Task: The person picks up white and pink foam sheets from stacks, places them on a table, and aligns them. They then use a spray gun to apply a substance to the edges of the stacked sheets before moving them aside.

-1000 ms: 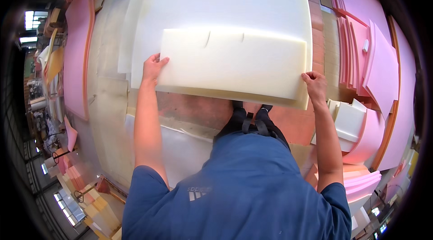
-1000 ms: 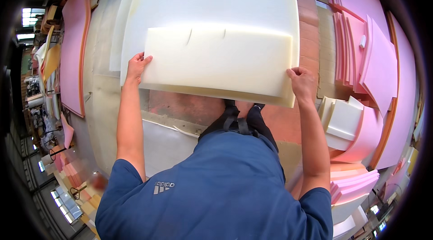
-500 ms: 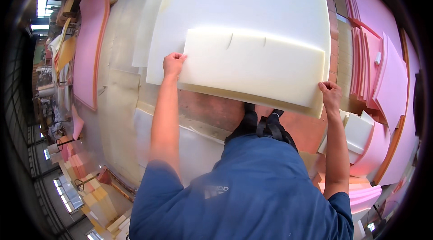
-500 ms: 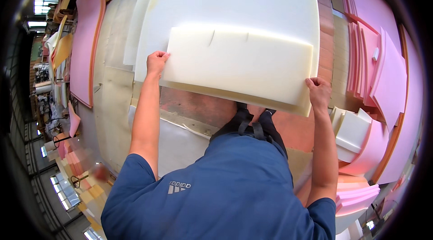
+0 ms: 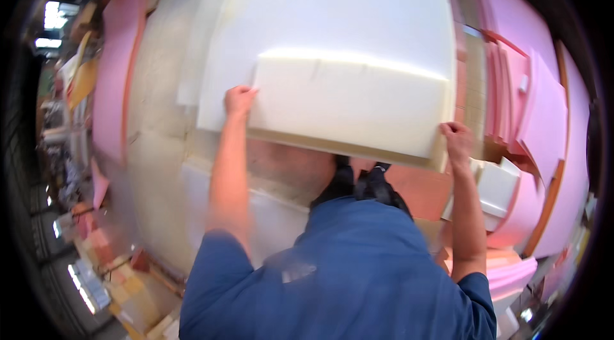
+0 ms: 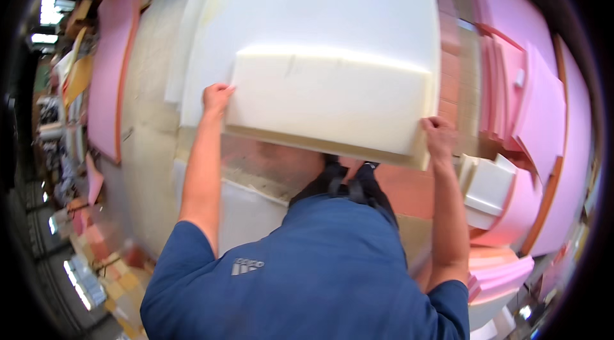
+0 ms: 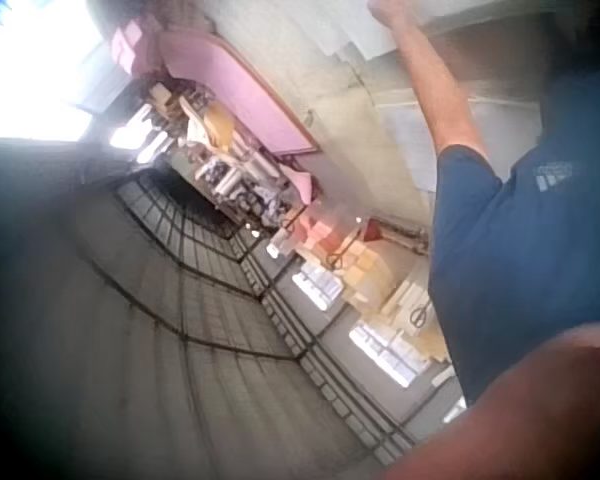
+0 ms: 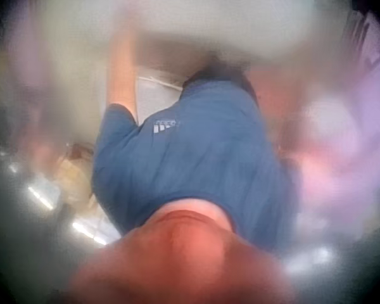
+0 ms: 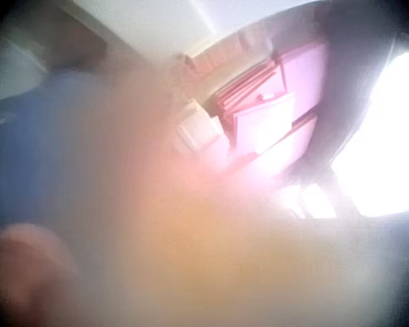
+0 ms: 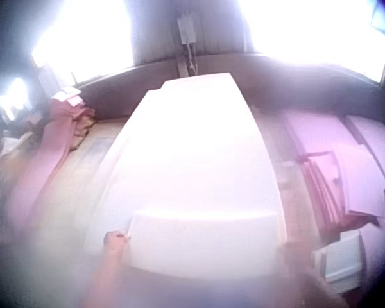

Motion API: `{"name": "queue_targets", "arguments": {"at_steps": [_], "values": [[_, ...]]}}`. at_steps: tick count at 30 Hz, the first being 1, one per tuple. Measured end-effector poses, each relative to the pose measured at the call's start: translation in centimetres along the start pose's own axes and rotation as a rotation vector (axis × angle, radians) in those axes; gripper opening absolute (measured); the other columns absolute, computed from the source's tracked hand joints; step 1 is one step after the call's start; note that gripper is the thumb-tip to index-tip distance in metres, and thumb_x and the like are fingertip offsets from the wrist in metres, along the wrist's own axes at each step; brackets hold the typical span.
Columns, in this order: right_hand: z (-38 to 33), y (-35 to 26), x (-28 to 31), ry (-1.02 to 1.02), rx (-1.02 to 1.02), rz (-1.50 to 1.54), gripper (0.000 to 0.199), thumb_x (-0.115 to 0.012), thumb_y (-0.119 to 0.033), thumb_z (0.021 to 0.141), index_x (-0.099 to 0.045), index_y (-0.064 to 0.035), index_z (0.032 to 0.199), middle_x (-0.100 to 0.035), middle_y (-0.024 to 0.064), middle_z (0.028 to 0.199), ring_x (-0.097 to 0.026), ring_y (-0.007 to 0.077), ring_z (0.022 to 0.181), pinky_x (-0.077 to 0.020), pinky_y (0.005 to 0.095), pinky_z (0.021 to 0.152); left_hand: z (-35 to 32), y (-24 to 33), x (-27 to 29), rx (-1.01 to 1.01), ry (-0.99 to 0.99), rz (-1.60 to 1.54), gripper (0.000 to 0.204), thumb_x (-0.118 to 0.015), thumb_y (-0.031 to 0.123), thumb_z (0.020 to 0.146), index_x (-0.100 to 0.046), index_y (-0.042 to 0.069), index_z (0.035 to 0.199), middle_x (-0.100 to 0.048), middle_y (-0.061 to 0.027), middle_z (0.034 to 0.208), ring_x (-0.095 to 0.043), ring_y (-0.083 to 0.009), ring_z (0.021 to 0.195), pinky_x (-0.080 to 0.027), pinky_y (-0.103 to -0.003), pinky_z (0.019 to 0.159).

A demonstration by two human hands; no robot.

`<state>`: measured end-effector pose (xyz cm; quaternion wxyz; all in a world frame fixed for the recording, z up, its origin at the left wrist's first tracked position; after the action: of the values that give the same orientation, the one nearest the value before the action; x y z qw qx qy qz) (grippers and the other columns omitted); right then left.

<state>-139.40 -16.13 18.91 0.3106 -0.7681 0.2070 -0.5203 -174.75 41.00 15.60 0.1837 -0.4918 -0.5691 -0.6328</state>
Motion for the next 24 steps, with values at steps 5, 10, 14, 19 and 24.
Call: {"name": "queue_targets", "arguments": {"at_steps": [5,10,14,19,24], "values": [[-0.9,-2.0,0.9,0.146,0.136,0.003,0.014,-0.071,-0.016,0.082,-0.073,-0.0018,0.084,-0.069,0.0105,0.071,-0.064,0.0164,0.062,-0.0496,0.0315,0.061,0.4,-3.9,-1.6,-0.024,0.014,-0.223,0.019,-0.074,0.018,0.080,-0.073,-0.001,0.086,-0.070,-0.0065,0.073,-0.060,-0.0159,0.065,-0.050,-0.033,0.064],[-6.0,-2.0,4.0,0.289,0.064,0.156,0.018,-0.071,-0.019,0.082,-0.072,-0.0012,0.080,-0.070,0.0129,0.072,-0.067,0.0237,0.063,-0.0520,0.0341,0.062,-3.9,5.1,-3.8,-0.396,0.299,0.391,0.066,-0.060,0.044,0.093,-0.041,0.002,0.141,-0.036,-0.0163,0.151,-0.035,-0.0324,0.138,-0.030,-0.045,0.112],[-8.8,0.2,6.1,0.307,0.048,0.179,0.017,-0.071,-0.018,0.083,-0.072,-0.0012,0.080,-0.069,0.0128,0.072,-0.067,0.0216,0.062,-0.0521,0.0329,0.061,-9.9,13.0,-10.2,-0.553,0.061,0.470,0.083,-0.047,0.058,0.094,-0.021,0.004,0.153,-0.016,-0.0159,0.160,-0.012,-0.0324,0.149,-0.012,-0.050,0.119],[-12.2,5.3,9.5,0.439,0.053,0.232,0.015,-0.071,-0.017,0.083,-0.072,-0.0020,0.080,-0.068,0.0098,0.069,-0.062,0.0158,0.060,-0.0481,0.0297,0.056,-16.3,27.7,-16.9,-0.739,-0.106,0.508,0.086,-0.043,0.057,0.095,-0.019,-0.004,0.151,-0.016,-0.0211,0.160,-0.014,-0.0357,0.148,-0.009,-0.052,0.120],[-11.6,13.3,10.5,0.427,0.218,0.180,0.022,-0.067,-0.029,0.085,-0.070,-0.0087,0.078,-0.068,0.0149,0.081,-0.065,0.0318,0.076,-0.0513,0.0415,0.069,-20.2,32.3,-25.5,-0.759,-0.223,0.637,0.088,-0.038,0.062,0.096,-0.016,-0.001,0.153,-0.013,-0.0172,0.162,-0.010,-0.0325,0.150,-0.008,-0.048,0.120]]}}
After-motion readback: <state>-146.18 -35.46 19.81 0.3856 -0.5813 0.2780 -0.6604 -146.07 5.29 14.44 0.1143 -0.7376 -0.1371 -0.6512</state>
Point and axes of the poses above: each hand's wrist, its own z-axis towards the middle knuckle, its own x-axis out of the back of the hand, y = z × x, the point moved 8 cm from there along z, towards the middle knuckle
